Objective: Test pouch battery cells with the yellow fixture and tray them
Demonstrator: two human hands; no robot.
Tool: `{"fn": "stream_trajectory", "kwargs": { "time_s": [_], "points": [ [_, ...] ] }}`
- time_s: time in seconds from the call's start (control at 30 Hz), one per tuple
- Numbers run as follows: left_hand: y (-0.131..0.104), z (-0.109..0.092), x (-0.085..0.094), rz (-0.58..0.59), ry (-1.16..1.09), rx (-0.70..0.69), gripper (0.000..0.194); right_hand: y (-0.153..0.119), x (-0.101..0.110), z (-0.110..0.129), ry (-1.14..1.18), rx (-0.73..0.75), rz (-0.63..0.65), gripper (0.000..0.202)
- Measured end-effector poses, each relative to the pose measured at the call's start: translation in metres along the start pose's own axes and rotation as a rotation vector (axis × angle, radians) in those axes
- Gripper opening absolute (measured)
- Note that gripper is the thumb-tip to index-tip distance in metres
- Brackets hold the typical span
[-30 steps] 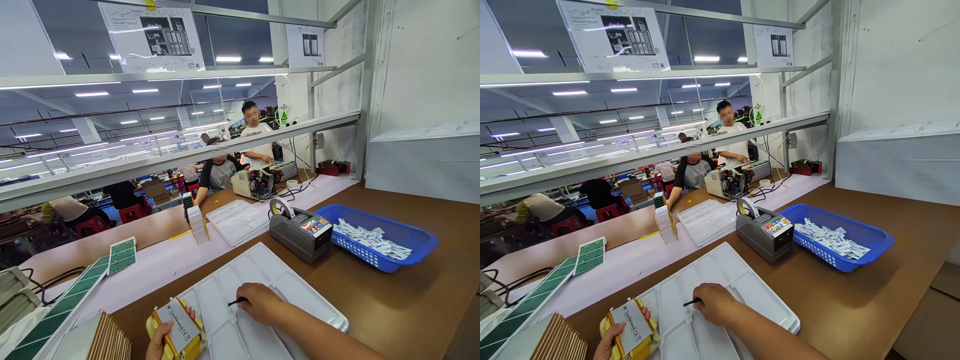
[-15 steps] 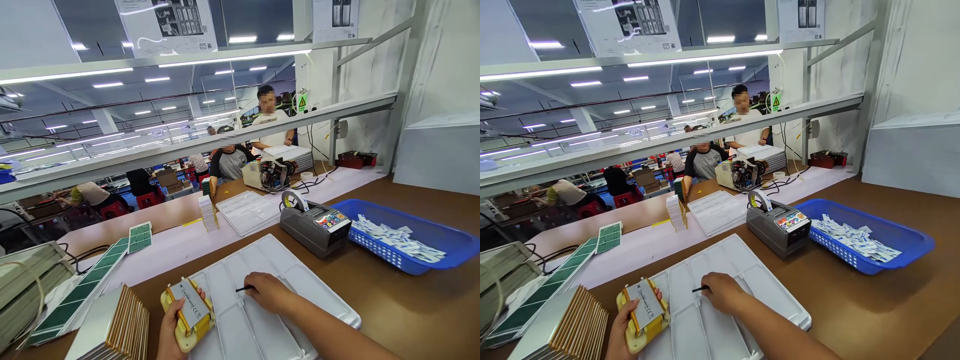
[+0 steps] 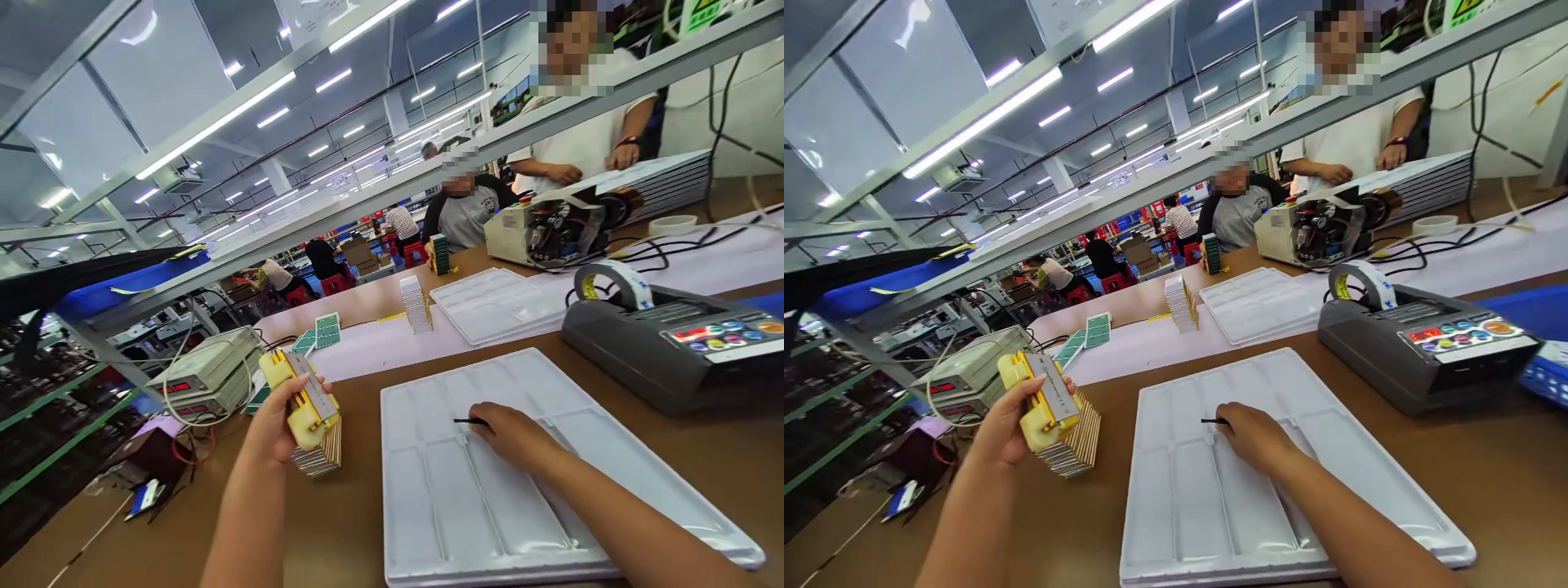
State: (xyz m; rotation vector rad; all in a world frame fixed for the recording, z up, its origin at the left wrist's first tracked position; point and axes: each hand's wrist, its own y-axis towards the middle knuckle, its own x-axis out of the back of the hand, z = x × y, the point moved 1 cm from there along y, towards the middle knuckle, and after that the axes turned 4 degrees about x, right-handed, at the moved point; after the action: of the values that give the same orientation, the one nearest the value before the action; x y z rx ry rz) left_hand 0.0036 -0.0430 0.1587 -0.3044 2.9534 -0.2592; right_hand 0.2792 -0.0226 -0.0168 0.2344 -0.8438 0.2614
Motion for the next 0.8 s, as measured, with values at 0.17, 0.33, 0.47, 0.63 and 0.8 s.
{"fn": "stream_trajectory", "kwargs": {
  "time_s": [0.17,0.33,0.47,0.63,0.8],
  "points": [
    [0.033,-0.041,0.039,-0.280,0.949,-0.111,0.081,-0.002,0.003,0.002,0.000,-0.018,0.027,0.016],
    [0.072,-0.039,0.056,-0.446,1.546,0.043,0.067,-0.001,0.004,0.002,0.013,-0.011,0.026,0.016],
    [0.082,-0.031,0.054,-0.454,1.575,0.061,0.055,-0.001,0.002,-0.001,0.025,-0.003,0.010,0.016],
    [0.086,-0.029,0.054,-0.432,1.597,0.034,0.051,0.001,0.003,0.000,0.037,0.004,-0.001,0.015],
    [0.102,-0.031,0.062,-0.449,1.605,0.009,0.045,0.003,0.007,0.003,0.033,-0.002,-0.008,0.016]
  ]
}}
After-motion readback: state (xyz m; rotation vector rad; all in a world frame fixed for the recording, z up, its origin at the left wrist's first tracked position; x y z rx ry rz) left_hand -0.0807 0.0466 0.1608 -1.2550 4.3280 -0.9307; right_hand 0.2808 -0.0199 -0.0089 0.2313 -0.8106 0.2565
